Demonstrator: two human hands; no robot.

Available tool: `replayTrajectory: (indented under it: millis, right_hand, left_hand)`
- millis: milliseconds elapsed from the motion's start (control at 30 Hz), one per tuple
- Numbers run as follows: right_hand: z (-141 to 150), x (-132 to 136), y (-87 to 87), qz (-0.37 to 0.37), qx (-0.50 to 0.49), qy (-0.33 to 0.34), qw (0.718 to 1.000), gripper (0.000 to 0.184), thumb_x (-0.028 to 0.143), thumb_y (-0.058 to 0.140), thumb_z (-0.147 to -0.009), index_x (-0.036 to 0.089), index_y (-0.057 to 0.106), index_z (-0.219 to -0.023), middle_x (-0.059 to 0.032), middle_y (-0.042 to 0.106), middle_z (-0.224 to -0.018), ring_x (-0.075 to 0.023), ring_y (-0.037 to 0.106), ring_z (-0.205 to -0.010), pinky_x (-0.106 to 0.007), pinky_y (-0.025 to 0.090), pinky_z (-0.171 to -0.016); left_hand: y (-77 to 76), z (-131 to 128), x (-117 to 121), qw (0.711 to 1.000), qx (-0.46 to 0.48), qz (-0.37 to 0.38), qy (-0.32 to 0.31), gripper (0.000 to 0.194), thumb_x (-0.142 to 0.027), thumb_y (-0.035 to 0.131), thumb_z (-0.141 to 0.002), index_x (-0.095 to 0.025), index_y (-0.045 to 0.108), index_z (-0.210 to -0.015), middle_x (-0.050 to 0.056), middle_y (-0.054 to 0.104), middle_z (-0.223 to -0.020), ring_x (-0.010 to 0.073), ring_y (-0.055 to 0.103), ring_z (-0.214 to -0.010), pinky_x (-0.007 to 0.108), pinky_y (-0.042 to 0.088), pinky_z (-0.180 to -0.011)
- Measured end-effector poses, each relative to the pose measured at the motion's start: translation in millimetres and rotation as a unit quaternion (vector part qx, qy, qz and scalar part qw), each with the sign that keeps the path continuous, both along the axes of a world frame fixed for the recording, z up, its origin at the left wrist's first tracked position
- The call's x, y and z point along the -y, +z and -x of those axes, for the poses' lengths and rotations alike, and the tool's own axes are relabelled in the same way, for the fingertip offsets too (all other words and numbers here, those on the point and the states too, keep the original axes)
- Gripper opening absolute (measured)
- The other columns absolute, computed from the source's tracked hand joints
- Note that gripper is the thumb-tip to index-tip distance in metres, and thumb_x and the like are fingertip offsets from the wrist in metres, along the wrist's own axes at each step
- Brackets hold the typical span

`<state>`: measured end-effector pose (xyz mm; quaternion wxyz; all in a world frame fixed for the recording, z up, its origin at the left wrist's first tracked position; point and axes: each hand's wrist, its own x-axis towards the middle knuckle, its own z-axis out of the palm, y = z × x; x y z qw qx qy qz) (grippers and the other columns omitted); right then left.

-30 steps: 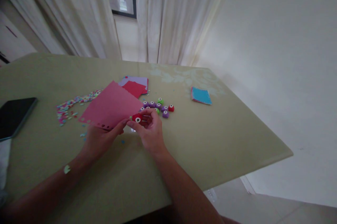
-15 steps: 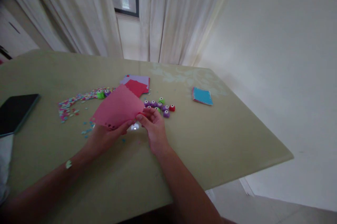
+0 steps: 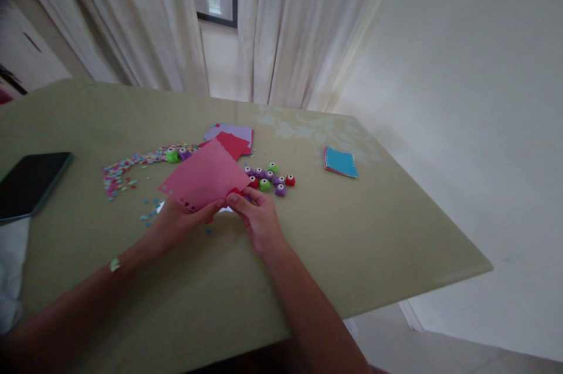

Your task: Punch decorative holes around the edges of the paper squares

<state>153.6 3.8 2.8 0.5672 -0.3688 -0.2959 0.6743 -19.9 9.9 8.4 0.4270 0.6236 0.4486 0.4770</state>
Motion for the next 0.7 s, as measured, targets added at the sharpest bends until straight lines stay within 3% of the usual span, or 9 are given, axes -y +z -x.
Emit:
replayTrajectory:
  millis: [167,433,700]
  right_hand:
    - [-1.8,-0.1,-1.0,0.007,0.023,0.004,1.0,0.035,0.042,0.1,-0.065,0.021,0.079,-0.085,-0.0003,0.075,-0.088,-0.014,0.067,-0.076,-0.029,0.057,-0.079]
    - [-4.2,-0.4,-2.0,0.012,0.075,0.008,0.997,0.033,0.044,0.097,-0.068,0.022,0.079,-0.086,-0.0009,0.075,-0.089,-0.0129,0.062,-0.074,-0.025,0.046,-0.067]
    - [-3.3,-0.8,-0.8,0.01,0.086,0.01,0.996,0.037,0.05,0.097,-0.067,0.022,0.079,-0.084,-0.0004,0.073,-0.083,-0.0131,0.058,-0.07,-0.026,0.04,-0.063]
  left_hand:
    - [-0.1,0.8,0.5,1.0,-0.017,0.007,-0.021,0.02,-0.039,0.076,-0.089,-0.019,0.073,-0.089,0.003,0.075,-0.079,0.0158,0.066,-0.062,0.026,0.053,-0.051]
    - [3.5,-0.4,-0.7,0.999,-0.03,-0.034,-0.02,0.014,-0.037,0.075,-0.09,-0.023,0.077,-0.09,0.003,0.075,-0.072,0.0286,0.076,-0.097,0.039,0.063,-0.08]
    - [-0.4,1.5,-0.7,0.999,-0.03,-0.015,-0.007,0.024,-0.038,0.075,-0.088,-0.022,0.075,-0.106,0.006,0.081,-0.098,0.0237,0.077,-0.084,0.035,0.064,-0.073]
